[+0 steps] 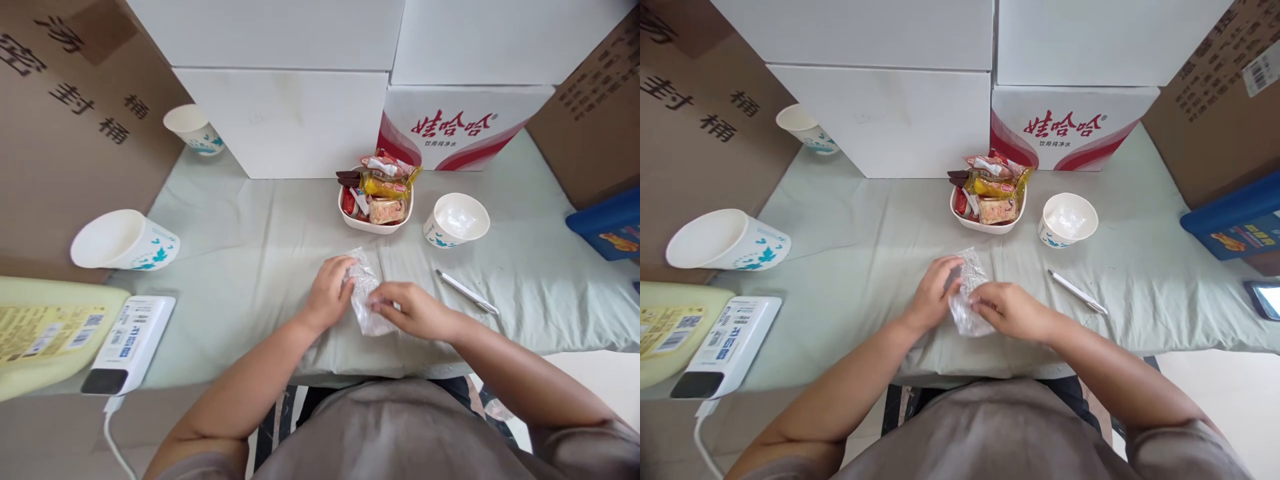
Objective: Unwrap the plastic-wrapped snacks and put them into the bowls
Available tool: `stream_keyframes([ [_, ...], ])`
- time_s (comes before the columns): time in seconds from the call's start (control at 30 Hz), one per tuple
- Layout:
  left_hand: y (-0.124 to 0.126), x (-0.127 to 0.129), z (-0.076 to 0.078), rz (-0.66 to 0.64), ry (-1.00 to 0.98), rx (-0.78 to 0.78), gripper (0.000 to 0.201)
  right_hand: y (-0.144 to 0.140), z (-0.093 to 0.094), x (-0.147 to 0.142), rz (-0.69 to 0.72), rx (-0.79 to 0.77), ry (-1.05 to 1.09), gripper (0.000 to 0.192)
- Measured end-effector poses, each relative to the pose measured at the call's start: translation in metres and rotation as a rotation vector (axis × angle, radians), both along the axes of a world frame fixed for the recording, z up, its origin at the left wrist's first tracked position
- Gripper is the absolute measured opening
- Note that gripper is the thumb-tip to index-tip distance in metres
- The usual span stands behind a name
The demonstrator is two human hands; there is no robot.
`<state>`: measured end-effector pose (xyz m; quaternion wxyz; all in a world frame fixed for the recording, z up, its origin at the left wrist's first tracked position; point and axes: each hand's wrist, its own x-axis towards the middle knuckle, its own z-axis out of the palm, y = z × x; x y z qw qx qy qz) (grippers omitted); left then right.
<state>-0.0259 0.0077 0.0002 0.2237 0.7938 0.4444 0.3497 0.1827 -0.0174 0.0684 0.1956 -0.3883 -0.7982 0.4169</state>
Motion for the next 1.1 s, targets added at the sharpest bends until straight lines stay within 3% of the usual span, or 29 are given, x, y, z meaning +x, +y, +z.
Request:
stream_keyframes([
  [0.1, 0.009, -0.006, -0.007, 0.101, -0.158, -0.137, 0.035, 0.034, -0.014, -0.015, -0.153, -0.005, -0.119, 0.012],
  [0.3, 0.013, -0.008, -0.008, 0.133, -0.268, -0.225, 0.033, 0.067, -0.033, -0.034, -0.240, -0.009, -0.291, 0.022],
  [0.43, 0.015, -0.006, -0.007, 0.210, -0.165, -0.131, 0.032, 0.069, -0.042, -0.034, -0.312, -0.036, -0.243, 0.025],
  [0.57, 0.020, -0.002, -0.010, 0.300, 0.004, -0.032, 0.026, 0.068, -0.047, -0.026, -0.370, -0.171, -0.022, 0.033],
  [0.67, 0.023, 0.001, -0.012, 0.320, 0.089, -0.015, 0.026, 0.065, -0.043, -0.017, -0.316, -0.319, 0.074, 0.055],
  [0.77, 0.023, 0.003, -0.013, 0.340, 0.155, 0.010, 0.023, 0.060, -0.035, -0.011, -0.222, -0.368, -0.015, 0.076],
  [1.0, 0.018, 0.001, -0.003, 0.332, 0.113, 0.168, 0.018, 0.056, -0.033, -0.014, -0.219, -0.161, -0.285, 0.064],
  [1.1, 0.016, 0.001, 0.001, 0.126, 0.113, 0.208, 0.010, 0.057, -0.034, -0.014, -0.199, -0.140, -0.310, 0.062],
])
